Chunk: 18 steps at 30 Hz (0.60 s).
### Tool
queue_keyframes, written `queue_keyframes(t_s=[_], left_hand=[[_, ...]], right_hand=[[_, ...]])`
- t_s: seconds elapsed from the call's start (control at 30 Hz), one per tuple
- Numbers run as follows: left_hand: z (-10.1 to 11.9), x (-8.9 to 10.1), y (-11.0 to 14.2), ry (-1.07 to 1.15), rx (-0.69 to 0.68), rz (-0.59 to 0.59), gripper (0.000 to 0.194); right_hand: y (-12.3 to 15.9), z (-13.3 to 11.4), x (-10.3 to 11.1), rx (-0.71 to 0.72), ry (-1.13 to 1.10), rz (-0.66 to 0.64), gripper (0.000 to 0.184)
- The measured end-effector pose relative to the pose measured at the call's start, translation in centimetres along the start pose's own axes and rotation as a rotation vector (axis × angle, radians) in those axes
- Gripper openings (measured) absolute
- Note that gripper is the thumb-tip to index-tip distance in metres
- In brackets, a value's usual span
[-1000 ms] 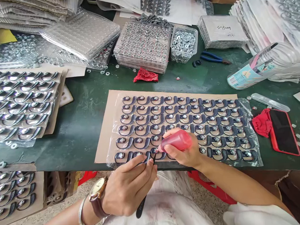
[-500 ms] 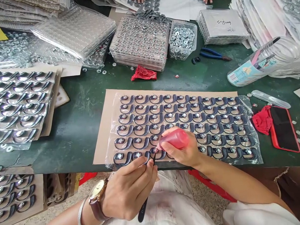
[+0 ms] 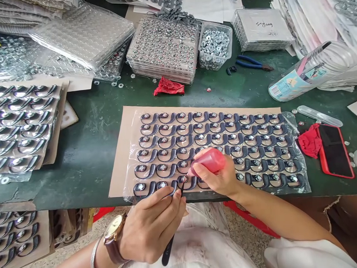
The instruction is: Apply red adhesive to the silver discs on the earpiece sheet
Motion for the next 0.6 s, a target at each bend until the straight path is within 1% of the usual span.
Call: queue_keyframes(t_s=[0.2, 0.3, 0.47, 0.6], left_hand=[[-0.04, 0.01, 0.02, 0.010, 0.004, 0.019, 0.026], [-0.07, 0.14, -0.11, 0.012, 0.001, 0.012, 0.028], [-0.18, 0.25, -0.21, 0.019, 0.012, 0.001, 0.030], [-0.21, 0.20, -0.17, 0.024, 0.016, -0.002, 0.029]], right_hand=[[-0.46, -0.61, -0.07, 0.013, 0.061, 0.001, 0.018], [-0.47, -0.75, -0.14, 0.032, 0.087, 0.003, 0.019], [-0.21, -0.84, 0.13, 0.067, 0.049, 0.037, 0.015], [-0.27, -0.81, 0.07, 0.048, 0.060, 0.017, 0.016]])
Point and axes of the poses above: each hand's wrist, its own y-axis away from the middle knuckle, its own x-axis out of the back of the hand, z = x × y, the point moved 5 cm from there along -y, towards the middle knuckle, and after that the axes turned 11 degrees about y, right-handed, at the moved point
